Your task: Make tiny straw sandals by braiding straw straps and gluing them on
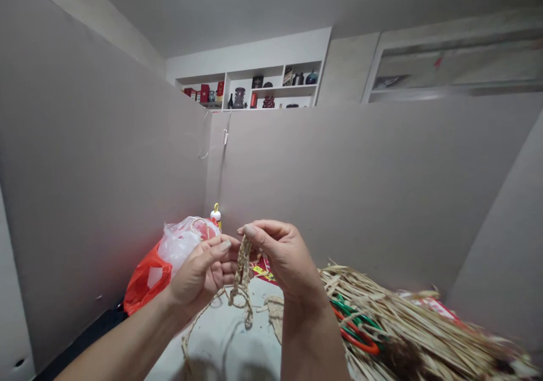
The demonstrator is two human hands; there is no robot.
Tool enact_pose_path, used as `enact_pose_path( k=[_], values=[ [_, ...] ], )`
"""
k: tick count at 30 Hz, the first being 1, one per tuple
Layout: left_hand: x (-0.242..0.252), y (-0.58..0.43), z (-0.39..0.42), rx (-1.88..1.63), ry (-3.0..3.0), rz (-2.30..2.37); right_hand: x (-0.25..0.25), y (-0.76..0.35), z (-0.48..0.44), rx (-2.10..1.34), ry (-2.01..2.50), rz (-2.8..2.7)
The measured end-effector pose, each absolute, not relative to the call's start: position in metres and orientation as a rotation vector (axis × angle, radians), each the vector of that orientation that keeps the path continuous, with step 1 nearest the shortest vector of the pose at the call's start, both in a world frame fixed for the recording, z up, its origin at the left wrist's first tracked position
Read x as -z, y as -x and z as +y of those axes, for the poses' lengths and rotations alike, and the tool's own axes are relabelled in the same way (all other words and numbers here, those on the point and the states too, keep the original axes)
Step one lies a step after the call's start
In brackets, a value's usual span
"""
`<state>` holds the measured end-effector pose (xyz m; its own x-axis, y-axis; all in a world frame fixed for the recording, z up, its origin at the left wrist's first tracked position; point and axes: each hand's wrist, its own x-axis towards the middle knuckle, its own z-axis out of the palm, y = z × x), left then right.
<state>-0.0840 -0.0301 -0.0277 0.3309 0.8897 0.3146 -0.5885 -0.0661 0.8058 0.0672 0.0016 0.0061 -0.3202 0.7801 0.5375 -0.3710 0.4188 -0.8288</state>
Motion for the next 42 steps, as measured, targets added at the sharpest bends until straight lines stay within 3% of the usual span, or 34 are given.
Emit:
enact_pose_path(
  k=[18, 27, 42],
  values=[
    [0.036, 0.077, -0.035, -1.408, -1.329, 0.657, -0.002, -0.062, 0.004, -0.85, 0.602, -1.36],
    [0.036, 0.075, -0.038, -1.476, -1.435, 0.608, 0.001, -0.06, 0.005, -0.893, 0.54, -1.337],
    [0.026, 0.085, -0.048, -1.395, -1.355, 0.542, 0.01, -0.075, 0.013, -1.26, 0.344, -1.556]
  ],
)
